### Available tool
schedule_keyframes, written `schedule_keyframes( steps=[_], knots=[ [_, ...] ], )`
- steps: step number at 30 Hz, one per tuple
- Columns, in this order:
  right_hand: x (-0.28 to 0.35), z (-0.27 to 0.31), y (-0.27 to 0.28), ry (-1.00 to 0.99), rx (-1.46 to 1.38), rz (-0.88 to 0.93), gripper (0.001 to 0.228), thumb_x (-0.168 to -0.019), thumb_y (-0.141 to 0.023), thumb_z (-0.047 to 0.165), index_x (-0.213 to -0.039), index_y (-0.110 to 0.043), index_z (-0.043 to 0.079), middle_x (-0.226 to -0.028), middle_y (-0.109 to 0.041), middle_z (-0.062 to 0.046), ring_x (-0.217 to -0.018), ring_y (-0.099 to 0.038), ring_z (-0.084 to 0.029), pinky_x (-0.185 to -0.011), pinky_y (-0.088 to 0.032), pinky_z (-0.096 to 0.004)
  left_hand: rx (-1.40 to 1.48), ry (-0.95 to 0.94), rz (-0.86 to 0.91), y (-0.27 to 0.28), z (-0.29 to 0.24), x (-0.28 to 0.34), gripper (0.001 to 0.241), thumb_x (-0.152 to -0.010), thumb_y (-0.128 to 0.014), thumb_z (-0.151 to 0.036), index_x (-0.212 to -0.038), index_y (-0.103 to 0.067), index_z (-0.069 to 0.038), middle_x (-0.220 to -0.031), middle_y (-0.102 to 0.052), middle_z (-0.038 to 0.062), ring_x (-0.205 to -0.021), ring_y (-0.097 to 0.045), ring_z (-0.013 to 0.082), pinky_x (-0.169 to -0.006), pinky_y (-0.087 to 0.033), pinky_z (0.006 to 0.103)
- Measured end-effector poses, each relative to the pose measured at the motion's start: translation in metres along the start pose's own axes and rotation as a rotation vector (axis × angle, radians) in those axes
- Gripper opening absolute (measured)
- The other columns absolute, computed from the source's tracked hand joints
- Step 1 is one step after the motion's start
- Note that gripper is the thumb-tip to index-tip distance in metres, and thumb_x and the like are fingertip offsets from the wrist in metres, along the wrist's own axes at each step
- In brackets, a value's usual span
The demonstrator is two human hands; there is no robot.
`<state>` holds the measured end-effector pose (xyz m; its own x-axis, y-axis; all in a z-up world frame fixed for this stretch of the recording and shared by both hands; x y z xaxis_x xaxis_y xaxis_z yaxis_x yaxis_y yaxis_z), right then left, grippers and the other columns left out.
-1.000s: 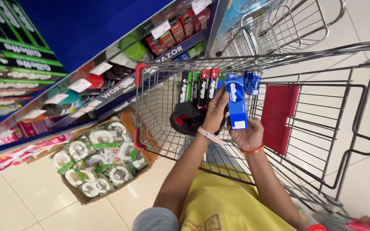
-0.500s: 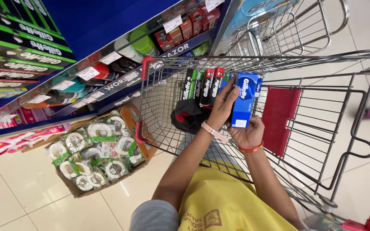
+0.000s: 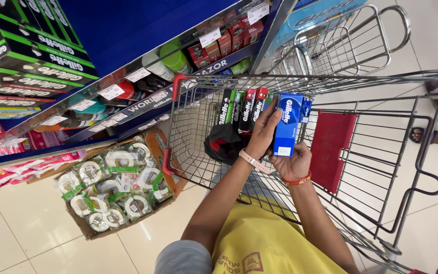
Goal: Select various shaving razors and cartridges from a store shelf and place them into a shopping cart.
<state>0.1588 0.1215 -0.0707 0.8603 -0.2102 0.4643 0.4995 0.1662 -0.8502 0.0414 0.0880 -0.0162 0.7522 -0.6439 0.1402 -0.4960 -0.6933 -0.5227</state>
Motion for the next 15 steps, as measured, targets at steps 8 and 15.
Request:
schedule_keyframes(
  steps=[8, 15],
  knots=[
    [0.003, -0.002, -0.003, 0.013, 0.008, -0.01, 0.05, -0.091, -0.043, 0.025, -0.121, -0.064, -0.009, -0.1, -0.073, -0.025, -0.079, -0.071, -0.041, -0.067, -0.061, -0.04, -0.018, -0.006, -0.016, 0.006, 0.01, 0.001, 0.061, -0.108, -0.057, -0.033, -0.157, -0.043, 0.001, -0.141, -0.061, 0.011, -0.124, -0.058, 0.0111, -0.106, -0.047, 0.026],
    [0.002, -0.004, 0.006, -0.007, 0.047, -0.002, 0.053, -0.091, -0.042, 0.027, -0.122, -0.064, -0.01, -0.103, -0.073, -0.025, -0.083, -0.072, -0.041, -0.069, -0.061, -0.041, -0.022, 0.046, -0.046, 0.009, 0.012, 0.004, 0.056, -0.108, -0.057, -0.037, -0.148, -0.055, 0.003, -0.122, -0.07, 0.008, -0.104, -0.062, 0.0084, -0.09, -0.052, 0.0225]
  ],
)
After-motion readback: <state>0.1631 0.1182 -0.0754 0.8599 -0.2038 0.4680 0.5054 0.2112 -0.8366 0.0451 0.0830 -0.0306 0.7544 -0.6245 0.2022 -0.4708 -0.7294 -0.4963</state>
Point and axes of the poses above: each hand's wrist, its own x-axis away from the middle knuckle, its own y-axis out of the back of the hand, z = x × y, the point moved 9 cm from there along -x, towards the middle knuckle
